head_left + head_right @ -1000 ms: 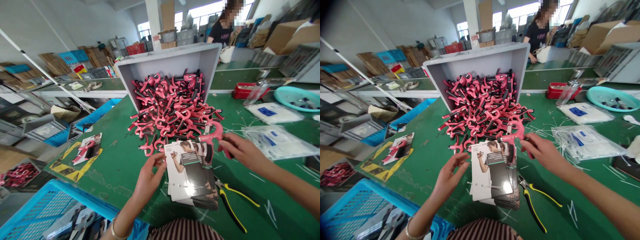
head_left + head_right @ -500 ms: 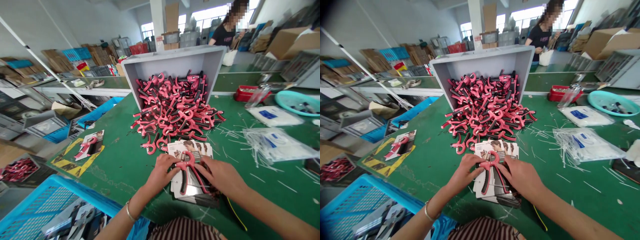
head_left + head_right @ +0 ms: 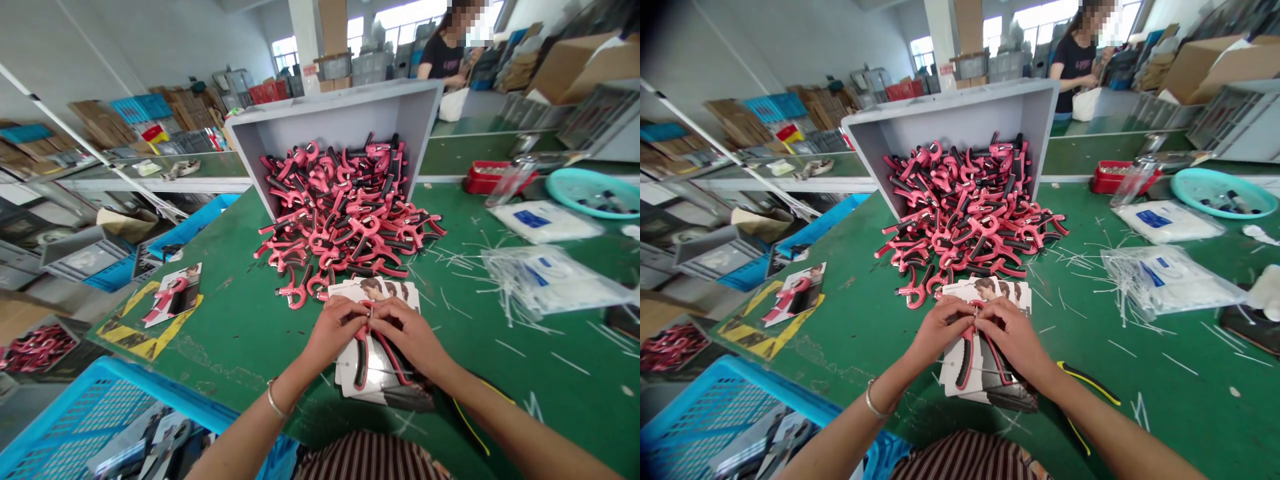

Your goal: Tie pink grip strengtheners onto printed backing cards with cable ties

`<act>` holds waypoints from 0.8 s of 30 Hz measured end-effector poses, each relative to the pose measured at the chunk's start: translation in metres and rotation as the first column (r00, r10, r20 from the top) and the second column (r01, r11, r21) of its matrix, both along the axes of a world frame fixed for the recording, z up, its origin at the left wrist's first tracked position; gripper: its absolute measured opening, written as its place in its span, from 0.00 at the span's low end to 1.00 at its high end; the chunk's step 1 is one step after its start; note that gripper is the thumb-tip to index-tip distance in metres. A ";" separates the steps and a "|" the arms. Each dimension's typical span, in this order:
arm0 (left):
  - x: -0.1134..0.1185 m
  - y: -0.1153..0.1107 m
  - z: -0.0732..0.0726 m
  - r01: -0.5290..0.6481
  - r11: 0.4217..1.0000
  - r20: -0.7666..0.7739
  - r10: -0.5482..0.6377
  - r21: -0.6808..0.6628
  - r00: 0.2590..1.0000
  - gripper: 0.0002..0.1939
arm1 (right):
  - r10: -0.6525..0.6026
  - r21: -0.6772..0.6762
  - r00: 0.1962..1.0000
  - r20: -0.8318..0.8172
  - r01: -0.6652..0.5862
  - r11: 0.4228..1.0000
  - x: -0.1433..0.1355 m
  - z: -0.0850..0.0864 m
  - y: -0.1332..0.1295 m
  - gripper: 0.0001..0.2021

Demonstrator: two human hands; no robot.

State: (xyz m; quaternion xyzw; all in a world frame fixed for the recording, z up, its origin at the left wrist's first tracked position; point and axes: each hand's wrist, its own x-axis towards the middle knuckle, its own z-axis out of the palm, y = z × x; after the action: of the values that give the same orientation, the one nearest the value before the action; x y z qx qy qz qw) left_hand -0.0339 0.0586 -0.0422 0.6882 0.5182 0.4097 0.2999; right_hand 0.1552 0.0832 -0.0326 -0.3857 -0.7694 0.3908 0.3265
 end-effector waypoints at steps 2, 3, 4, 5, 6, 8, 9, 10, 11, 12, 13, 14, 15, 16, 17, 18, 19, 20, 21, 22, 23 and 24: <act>0.001 -0.002 -0.005 -0.044 0.999 0.026 0.044 0.008 0.999 0.04 | -0.028 -0.029 0.999 -0.032 0.027 0.999 0.001 -0.002 0.000 0.09; 0.002 -0.002 -0.006 -0.058 0.998 0.041 0.058 0.014 0.997 0.04 | -0.024 -0.029 0.999 -0.030 0.023 0.999 0.001 -0.003 -0.002 0.09; 0.002 -0.002 -0.007 -0.066 0.998 0.059 0.065 0.020 0.996 0.04 | -0.012 -0.022 1.000 -0.018 0.012 1.000 0.002 -0.003 -0.004 0.10; 0.002 -0.002 -0.007 -0.066 0.998 0.076 0.064 0.024 0.995 0.04 | 0.003 -0.012 1.000 -0.001 -0.003 1.000 0.002 -0.003 -0.006 0.10; 0.003 -0.002 -0.008 -0.061 0.998 0.089 0.058 0.026 0.994 0.04 | 0.019 0.000 1.000 0.016 -0.019 1.000 0.002 -0.002 -0.008 0.10; 0.002 -0.003 -0.007 -0.051 0.998 0.100 0.049 0.021 0.994 0.04 | 0.049 0.020 0.998 0.040 -0.050 0.999 0.002 -0.001 -0.011 0.09; 0.002 -0.003 -0.007 -0.053 0.998 0.101 0.051 0.016 0.994 0.04 | 0.058 0.025 0.997 0.045 -0.059 0.998 0.002 -0.001 -0.011 0.09; 0.001 -0.003 -0.007 -0.054 0.998 0.101 0.052 0.013 0.994 0.04 | 0.063 0.026 0.997 0.046 -0.065 0.998 0.001 -0.001 -0.011 0.09; 0.001 -0.004 -0.006 -0.052 0.999 0.104 0.050 0.012 0.993 0.04 | 0.064 0.023 0.997 0.046 -0.065 0.998 0.001 -0.001 -0.011 0.08; 0.001 -0.005 -0.006 -0.047 0.999 0.108 0.046 0.011 0.993 0.04 | 0.063 0.015 0.997 0.047 -0.064 0.998 0.000 -0.002 -0.011 0.08; 0.000 -0.005 -0.005 -0.040 0.999 0.114 0.039 0.012 0.993 0.04 | 0.061 0.006 0.997 0.050 -0.062 0.998 0.000 -0.002 -0.010 0.08; 0.000 -0.005 -0.005 -0.033 0.999 0.120 0.032 0.012 0.992 0.04 | 0.060 -0.001 0.997 0.053 -0.060 0.998 0.000 -0.003 -0.009 0.08; 0.000 -0.006 -0.005 -0.027 1.000 0.126 0.025 0.012 0.992 0.04 | 0.061 -0.006 0.996 0.058 -0.061 0.998 0.000 -0.003 -0.009 0.08; 0.000 -0.006 -0.005 -0.022 1.000 0.130 0.020 0.012 0.991 0.05 | 0.062 -0.005 0.996 0.063 -0.062 0.998 0.000 -0.003 -0.009 0.09; 0.001 -0.007 -0.005 -0.021 1.000 0.133 0.019 0.012 0.991 0.04 | 0.062 -0.003 0.996 0.067 -0.062 0.998 -0.001 -0.004 -0.008 0.09; 0.001 -0.007 -0.005 -0.022 1.000 0.136 0.020 0.012 0.991 0.04 | 0.061 0.001 0.996 0.069 -0.062 0.998 -0.001 -0.004 -0.008 0.09; 0.001 -0.008 -0.006 -0.024 1.000 0.139 0.022 0.012 0.990 0.04 | 0.062 0.005 0.996 0.069 -0.063 0.998 -0.001 -0.004 -0.009 0.09; 0.002 -0.009 -0.006 -0.026 1.000 0.141 0.023 0.014 0.990 0.04 | 0.065 0.005 0.996 0.068 -0.065 0.998 -0.001 -0.003 -0.009 0.08; 0.001 -0.010 -0.007 -0.027 0.999 0.140 0.024 0.020 0.990 0.04 | 0.065 0.002 0.996 0.064 -0.065 0.998 -0.001 -0.003 -0.009 0.08; 0.001 -0.011 -0.006 -0.023 0.999 0.136 0.019 0.031 0.991 0.04 | 0.059 -0.003 0.997 0.057 -0.059 0.998 -0.001 -0.003 -0.010 0.09; 0.000 -0.012 -0.006 -0.010 0.999 0.128 0.005 0.043 0.992 0.04 | 0.050 -0.011 0.998 0.049 -0.049 0.999 -0.002 -0.003 -0.010 0.09; -0.002 -0.013 -0.005 0.016 0.999 0.117 -0.021 0.048 0.993 0.04 | 0.034 -0.017 0.999 0.039 -0.034 0.999 -0.002 -0.003 -0.011 0.09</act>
State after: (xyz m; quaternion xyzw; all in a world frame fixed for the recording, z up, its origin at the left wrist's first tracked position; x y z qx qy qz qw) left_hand -0.0358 0.0456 -0.0473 0.6745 0.4834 0.4588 0.3174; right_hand 0.1529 0.0726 -0.0354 -0.3826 -0.7790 0.3947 0.3015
